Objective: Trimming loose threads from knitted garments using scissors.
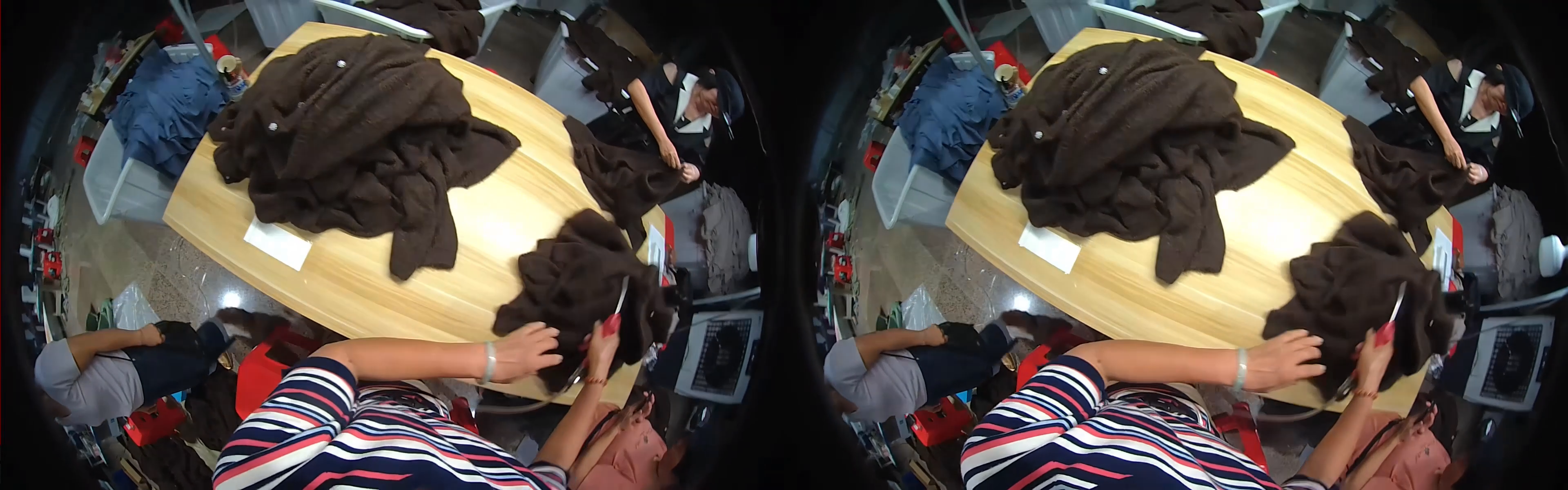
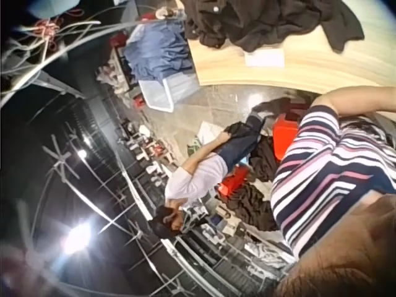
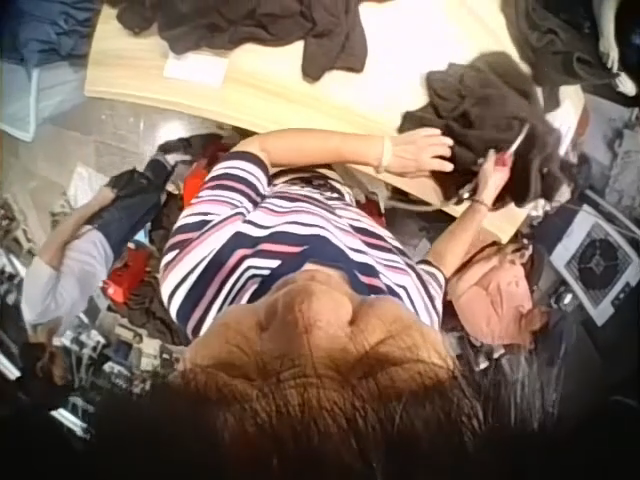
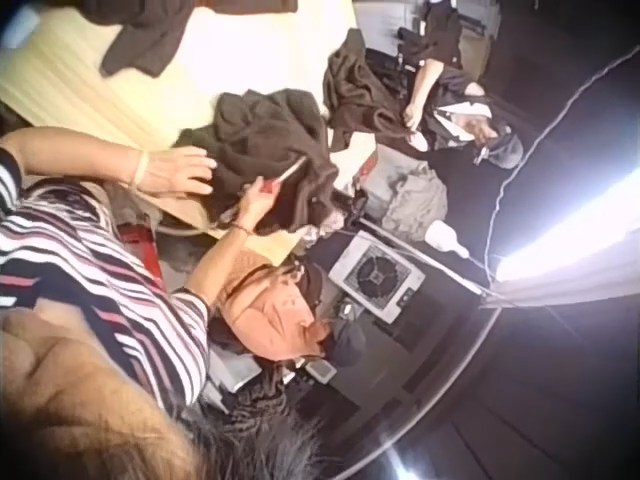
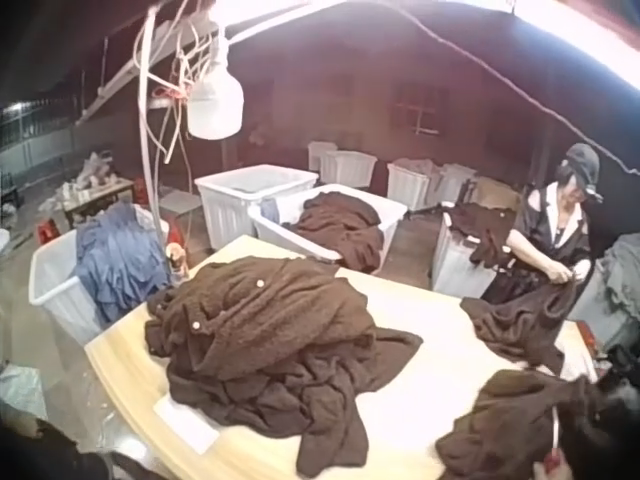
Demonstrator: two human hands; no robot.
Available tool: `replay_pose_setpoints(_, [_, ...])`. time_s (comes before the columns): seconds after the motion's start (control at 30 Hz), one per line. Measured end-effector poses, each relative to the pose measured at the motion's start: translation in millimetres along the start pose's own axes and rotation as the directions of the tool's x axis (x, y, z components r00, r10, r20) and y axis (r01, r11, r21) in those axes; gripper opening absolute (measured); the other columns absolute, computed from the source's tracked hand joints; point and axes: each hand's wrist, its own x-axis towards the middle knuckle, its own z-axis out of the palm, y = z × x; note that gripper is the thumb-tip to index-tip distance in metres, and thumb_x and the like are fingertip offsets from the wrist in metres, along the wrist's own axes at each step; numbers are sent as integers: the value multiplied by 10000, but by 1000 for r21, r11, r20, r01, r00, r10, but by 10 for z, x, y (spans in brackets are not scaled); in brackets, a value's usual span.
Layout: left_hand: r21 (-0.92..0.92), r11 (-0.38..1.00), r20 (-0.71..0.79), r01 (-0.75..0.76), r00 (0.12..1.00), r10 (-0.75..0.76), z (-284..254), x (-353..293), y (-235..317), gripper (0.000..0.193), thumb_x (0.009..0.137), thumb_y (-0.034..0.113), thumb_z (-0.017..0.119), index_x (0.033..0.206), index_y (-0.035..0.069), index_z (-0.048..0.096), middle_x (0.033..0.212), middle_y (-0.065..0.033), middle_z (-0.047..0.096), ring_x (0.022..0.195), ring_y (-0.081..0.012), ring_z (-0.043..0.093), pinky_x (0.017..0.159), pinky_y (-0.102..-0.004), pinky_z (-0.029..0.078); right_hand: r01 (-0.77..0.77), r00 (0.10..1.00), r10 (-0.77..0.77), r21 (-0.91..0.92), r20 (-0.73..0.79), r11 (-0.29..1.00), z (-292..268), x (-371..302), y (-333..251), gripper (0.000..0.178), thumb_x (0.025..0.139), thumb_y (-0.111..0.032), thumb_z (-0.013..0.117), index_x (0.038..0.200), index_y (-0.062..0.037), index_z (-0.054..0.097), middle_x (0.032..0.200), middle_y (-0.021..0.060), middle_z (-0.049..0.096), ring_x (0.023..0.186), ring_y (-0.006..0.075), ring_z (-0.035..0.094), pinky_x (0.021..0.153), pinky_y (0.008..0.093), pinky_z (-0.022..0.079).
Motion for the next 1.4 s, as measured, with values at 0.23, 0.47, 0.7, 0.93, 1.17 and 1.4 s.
replay_pose_setpoints(0.23, [202,902,-275,381,906,-321,-1511,-1087,-1033,364,683,98,716,1032,34,630,941,-160,578,903,-359,567,803,-428,473,237,915,-157,-181,373,954,975,-958,-109,478,873,-166,649,1327,-127,503,825,190,667,753,348,673,668,415,517])
replay_pose_setpoints(0.47, [516,551,-701,656,693,-168,-3684,-1256,-1520,313,821,69,662,1124,14,608,1120,-165,601,1056,-348,569,917,-405,468,476,737,-253,-216,627,852,1464,-1043,-1576,510,872,-227,640,1352,-171,477,850,225,658,829,431,640,746,494,505])
replay_pose_setpoints(0.7, [463,703,-596,540,777,-204,-4551,-1122,-2589,323,845,67,644,1161,16,596,1178,-174,599,1033,-336,589,914,-391,478,621,658,-353,-214,665,754,2144,-1089,-3084,509,860,-231,672,1334,-153,502,819,230,655,811,445,634,726,466,509])
replay_pose_setpoints(0.93, [747,566,-210,347,932,-294,-4331,-1298,-3123,356,826,195,639,1144,35,619,1291,-99,562,1203,-299,459,1008,-430,351,695,632,-407,-250,660,674,2692,-1041,-4084,400,865,-258,646,1210,-71,567,773,236,654,765,416,646,721,469,506])
replay_pose_setpoints(1.17, [521,767,-138,375,923,-358,-4047,-1769,-2665,522,858,109,573,1343,-39,452,1402,-205,444,1347,-399,346,1140,-492,252,734,514,-272,-254,814,630,2932,-1166,-4299,330,839,-258,640,1085,-41,601,756,226,650,771,413,642,712,478,500])
replay_pose_setpoints(1.4, [298,866,-83,402,915,-396,-4296,-2041,-2251,502,868,82,604,1343,-10,469,1386,-222,466,1293,-385,440,1080,-418,384,791,386,-261,-171,885,587,2963,-1314,-4275,310,880,-304,617,1043,-41,598,687,209,639,684,398,642,631,477,509])
